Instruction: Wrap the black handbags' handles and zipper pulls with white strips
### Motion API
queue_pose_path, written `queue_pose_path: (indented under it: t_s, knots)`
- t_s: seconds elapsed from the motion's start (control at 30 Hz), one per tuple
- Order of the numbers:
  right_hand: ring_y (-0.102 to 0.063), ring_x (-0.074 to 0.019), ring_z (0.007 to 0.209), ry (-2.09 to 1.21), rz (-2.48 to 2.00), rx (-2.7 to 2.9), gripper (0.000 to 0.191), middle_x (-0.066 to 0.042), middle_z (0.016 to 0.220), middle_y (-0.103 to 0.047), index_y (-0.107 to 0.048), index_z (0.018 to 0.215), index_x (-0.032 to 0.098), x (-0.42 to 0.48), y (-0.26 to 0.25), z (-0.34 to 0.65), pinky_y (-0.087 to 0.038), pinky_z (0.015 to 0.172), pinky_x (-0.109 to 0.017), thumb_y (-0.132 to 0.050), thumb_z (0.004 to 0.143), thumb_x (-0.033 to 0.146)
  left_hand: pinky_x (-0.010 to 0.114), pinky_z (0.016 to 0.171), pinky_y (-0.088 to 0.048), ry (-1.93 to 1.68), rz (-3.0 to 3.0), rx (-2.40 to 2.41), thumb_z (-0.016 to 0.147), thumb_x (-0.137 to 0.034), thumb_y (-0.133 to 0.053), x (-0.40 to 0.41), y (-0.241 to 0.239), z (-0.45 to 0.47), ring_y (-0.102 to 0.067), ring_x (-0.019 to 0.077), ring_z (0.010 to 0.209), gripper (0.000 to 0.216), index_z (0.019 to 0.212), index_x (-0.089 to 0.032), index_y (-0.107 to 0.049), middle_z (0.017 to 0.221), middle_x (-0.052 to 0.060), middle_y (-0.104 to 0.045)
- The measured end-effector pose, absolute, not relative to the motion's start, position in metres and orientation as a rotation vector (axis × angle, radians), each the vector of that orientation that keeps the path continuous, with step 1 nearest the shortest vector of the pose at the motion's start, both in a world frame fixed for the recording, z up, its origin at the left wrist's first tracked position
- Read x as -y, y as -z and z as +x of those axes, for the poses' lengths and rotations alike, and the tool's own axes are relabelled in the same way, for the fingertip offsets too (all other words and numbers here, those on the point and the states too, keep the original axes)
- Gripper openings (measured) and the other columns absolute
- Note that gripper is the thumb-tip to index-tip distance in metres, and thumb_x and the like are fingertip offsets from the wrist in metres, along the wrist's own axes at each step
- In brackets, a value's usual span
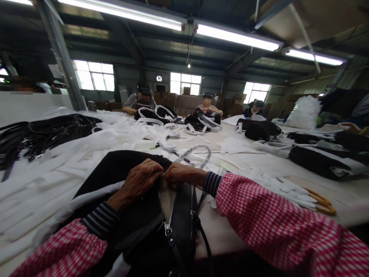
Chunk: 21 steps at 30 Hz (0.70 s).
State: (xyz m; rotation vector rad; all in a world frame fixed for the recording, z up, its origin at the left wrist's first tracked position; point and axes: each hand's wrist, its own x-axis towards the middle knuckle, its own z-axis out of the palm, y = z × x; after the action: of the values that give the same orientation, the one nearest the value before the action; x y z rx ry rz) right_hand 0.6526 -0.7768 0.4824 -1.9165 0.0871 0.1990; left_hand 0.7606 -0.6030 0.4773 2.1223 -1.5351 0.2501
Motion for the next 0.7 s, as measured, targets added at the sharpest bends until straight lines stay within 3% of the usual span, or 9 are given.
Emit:
queue_pose_path:
  t_s: [0.3,0.47,0.7]
  knots:
    - [-0.041,-0.0085,0.053,0.257,-2.542,-0.033,0.015,0.004,0.052,-0.046,-0.06,0.058,0.013,0.771,-0.487,0.643,-0.03,0.053,-0.022,-0.055,0.069,0.006,0.033,0.083,-0.043,-0.224,2.123,1.797,0.098,-0.023,-0.054,0.599,-0.474,0.759,-0.053,0.0224,0.101,0.017,0.101,-0.026,-0.071,0.097,0.001,-0.068]
    - [-0.057,-0.0115,0.055,0.085,-2.236,-0.055,0.018,0.0,0.066,-0.064,-0.073,0.077,0.012,0.78,-0.476,0.638,-0.041,0.054,-0.021,-0.056,0.069,0.01,0.033,0.084,-0.042,-0.218,2.124,1.827,0.101,-0.026,-0.052,0.601,-0.472,0.758,-0.051,0.0223,0.099,0.02,0.098,-0.026,-0.072,0.094,0.0,-0.068]
    - [-0.057,-0.0141,0.067,0.098,-2.756,0.037,0.022,-0.002,0.073,-0.068,-0.077,0.083,0.015,0.767,-0.484,0.64,-0.038,0.062,-0.024,-0.059,0.073,0.008,0.032,0.083,-0.041,-0.206,2.155,1.814,0.098,-0.023,-0.055,0.601,-0.471,0.76,-0.051,0.0216,0.101,0.018,0.097,-0.024,-0.072,0.097,0.0,-0.069]
